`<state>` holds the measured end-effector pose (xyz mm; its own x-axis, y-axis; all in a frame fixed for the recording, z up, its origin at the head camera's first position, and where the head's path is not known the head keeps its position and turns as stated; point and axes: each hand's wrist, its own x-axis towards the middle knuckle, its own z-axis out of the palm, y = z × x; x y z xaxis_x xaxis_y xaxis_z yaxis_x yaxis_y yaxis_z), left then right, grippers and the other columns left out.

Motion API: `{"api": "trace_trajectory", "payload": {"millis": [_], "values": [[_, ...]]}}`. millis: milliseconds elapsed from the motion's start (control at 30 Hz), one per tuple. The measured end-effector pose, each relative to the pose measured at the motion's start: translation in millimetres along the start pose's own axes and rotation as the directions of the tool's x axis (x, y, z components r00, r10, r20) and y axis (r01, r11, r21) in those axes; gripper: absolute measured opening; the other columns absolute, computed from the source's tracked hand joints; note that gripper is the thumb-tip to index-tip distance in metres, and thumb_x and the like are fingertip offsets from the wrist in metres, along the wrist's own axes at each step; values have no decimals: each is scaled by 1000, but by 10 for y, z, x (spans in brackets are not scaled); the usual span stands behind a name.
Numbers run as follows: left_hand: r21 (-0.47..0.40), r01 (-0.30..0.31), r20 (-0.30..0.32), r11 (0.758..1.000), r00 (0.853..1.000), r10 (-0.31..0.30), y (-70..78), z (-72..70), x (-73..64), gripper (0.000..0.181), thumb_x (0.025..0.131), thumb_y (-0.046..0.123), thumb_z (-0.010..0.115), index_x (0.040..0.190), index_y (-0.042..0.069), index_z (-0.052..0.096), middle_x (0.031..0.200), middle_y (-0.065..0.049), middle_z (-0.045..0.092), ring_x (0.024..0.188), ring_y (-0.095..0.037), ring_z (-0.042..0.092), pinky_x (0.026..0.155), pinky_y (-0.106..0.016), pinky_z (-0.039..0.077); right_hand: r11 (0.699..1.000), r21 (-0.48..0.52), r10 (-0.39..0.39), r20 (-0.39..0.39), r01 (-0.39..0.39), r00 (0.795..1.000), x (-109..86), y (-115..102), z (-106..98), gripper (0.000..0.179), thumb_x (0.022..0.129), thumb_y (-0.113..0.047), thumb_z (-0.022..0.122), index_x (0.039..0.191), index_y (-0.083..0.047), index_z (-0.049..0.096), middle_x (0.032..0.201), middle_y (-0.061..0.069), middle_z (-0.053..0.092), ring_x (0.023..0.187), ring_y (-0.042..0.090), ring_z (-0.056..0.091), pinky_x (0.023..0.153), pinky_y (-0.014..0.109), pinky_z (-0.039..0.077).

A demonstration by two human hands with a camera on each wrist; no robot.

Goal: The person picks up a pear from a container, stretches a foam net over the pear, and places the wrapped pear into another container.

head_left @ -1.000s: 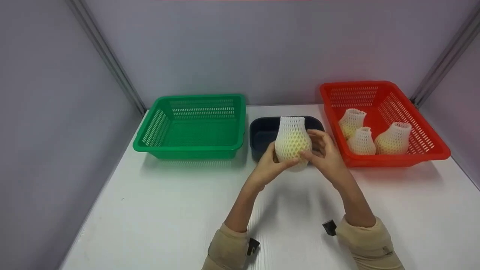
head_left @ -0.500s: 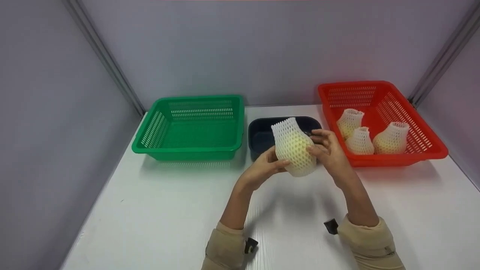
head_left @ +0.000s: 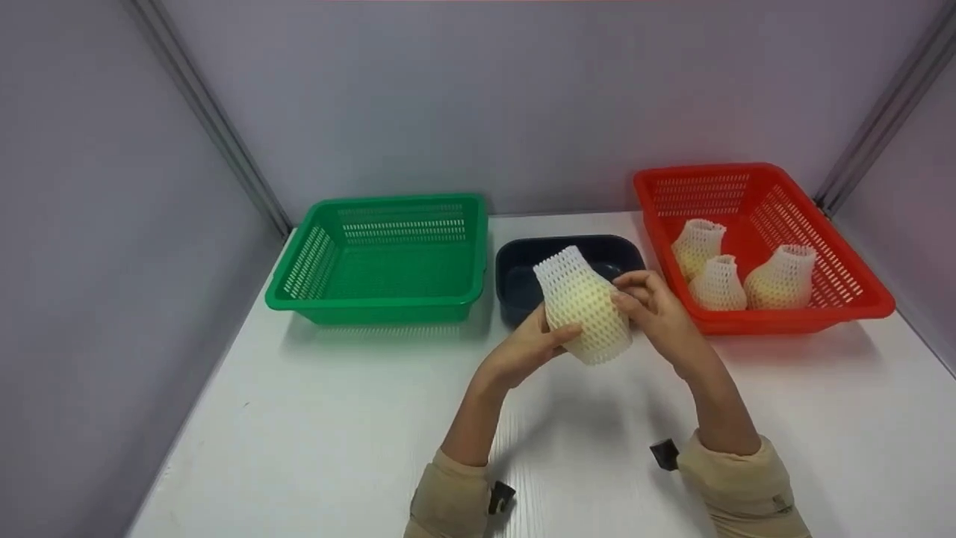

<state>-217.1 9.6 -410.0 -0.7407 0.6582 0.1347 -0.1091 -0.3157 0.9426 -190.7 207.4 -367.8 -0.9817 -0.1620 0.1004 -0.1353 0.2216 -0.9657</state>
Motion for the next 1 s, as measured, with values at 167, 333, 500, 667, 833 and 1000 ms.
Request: {"api": "trace_trajectory", "payload": {"millis": [167,333,500,667,833,1000], "values": [[-31,-4,41,1000,999,6,32,-12,-36,86,85,32,65,143,-1,11,130,-17,40,119,-27,43,97,-37,36,1000,-13,13,-20,-14,1000,9,20,-14,46,95,-33,48,124,0,35,120,14,43,102,28,43,91,38,39],[-101,3,9,995,1000,-2,44,-50,-43,70,86,8,58,142,-4,18,126,-19,44,116,-29,47,95,-39,38,1000,-23,11,-53,-13,999,19,39,-14,45,96,-35,45,123,1,39,118,14,43,103,28,43,89,37,40],[-83,-8,-23,996,1000,6,37,-74,-21,62,85,5,60,138,-6,28,121,-18,49,111,-28,51,93,-39,40,999,-47,-19,-113,14,993,17,22,-8,42,96,-30,48,120,3,45,118,15,50,101,25,49,84,29,45],[7,-15,-75,1000,997,16,23,-78,-20,56,84,13,63,131,-6,38,117,-16,53,107,-26,53,92,-37,41,996,-90,-31,-124,19,992,5,-15,16,44,95,-33,49,122,1,50,114,15,54,93,25,52,78,27,48],[154,27,-233,988,973,9,35,-28,-32,60,81,14,70,131,0,39,114,-10,55,105,-21,54,89,-33,43,988,-156,-21,-30,16,999,-33,-45,27,53,91,-37,55,132,-4,44,128,13,47,110,27,47,90,36,43],[246,53,-328,968,944,32,50,73,-9,66,77,14,74,129,4,36,115,-6,53,102,-18,55,84,-32,46,982,-180,-36,79,50,996,-67,-48,33,70,86,-32,64,140,-4,28,139,18,35,125,33,36,95,44,35]]}}
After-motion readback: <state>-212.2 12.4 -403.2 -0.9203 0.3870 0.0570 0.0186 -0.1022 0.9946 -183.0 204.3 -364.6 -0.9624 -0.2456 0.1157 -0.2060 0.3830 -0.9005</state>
